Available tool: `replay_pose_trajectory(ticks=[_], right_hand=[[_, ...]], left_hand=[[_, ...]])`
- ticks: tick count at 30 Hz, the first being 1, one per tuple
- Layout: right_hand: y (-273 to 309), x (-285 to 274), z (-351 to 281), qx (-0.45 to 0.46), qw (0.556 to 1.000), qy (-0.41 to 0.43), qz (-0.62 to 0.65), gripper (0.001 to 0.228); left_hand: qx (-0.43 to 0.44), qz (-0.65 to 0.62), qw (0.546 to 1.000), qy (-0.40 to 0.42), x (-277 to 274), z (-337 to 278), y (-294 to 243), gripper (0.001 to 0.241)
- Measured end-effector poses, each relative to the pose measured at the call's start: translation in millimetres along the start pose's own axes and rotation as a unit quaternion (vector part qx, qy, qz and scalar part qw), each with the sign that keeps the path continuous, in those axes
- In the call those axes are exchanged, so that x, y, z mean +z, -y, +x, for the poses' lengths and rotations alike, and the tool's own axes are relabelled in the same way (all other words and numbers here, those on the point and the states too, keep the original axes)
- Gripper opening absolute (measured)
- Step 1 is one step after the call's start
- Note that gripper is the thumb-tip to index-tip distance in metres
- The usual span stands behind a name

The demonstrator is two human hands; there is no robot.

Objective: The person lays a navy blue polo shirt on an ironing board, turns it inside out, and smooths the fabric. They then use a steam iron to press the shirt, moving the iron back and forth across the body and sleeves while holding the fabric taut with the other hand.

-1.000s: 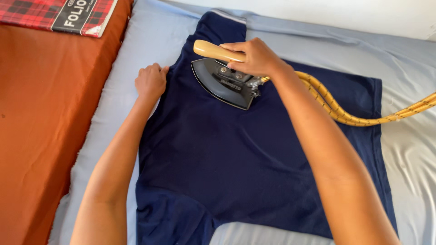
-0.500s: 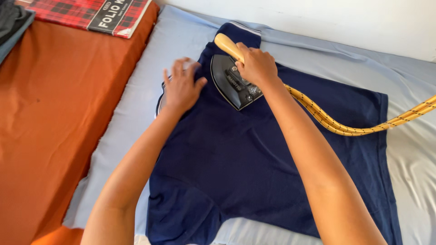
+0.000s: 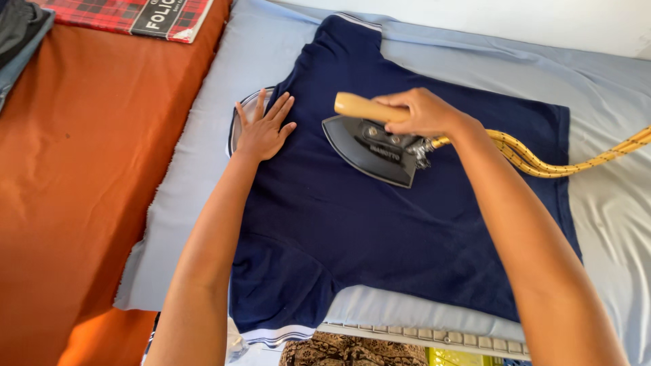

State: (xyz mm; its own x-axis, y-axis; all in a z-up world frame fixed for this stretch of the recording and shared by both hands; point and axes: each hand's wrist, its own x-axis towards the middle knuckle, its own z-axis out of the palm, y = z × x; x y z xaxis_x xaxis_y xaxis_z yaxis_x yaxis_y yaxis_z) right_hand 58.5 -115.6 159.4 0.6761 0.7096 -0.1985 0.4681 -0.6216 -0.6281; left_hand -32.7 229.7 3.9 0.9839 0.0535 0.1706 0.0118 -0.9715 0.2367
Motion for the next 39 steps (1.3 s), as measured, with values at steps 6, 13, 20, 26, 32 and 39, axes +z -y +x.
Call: replay_pose_trajectory(ticks=[6, 13, 20, 26, 32, 39], right_hand=[[-4.5, 21.1, -54.4, -0.133, 0.986, 0.040, -0.088, 0.059], [23.9, 62.5, -66.7, -0.139, 0.930, -0.237, -0.246, 0.044], [31.2, 66.1, -37.7, -0.093, 0.945, -0.230, -0.214, 0.046], [33.0, 56.5, -51.3, -0.128, 0.985, -0.048, -0.101, 0.058], [47.9, 78.2, -86.0, -0.208, 0.973, -0.008, -0.096, 0.055], [77.7, 103.0, -84.9, -0.064, 0.983, -0.064, -0.161, 0.050]], left_hand=[[-0.006, -0.016, 1.000, -0.004, -5.5, -1.5, -6.5, 0.075], [-0.027, -0.031, 0.996, -0.080, -7.5, -9.7, -21.5, 0.064], [-0.020, -0.162, 0.979, -0.125, 21.6, -89.0, -60.9, 0.066], [-0.006, -0.025, 0.994, -0.104, -9.2, -156.0, -42.3, 0.069], [-0.013, -0.042, 0.987, -0.152, -39.7, -192.9, -58.3, 0.028], [-0.178, -0.106, 0.965, -0.162, -33.8, -196.4, -6.4, 0.043]])
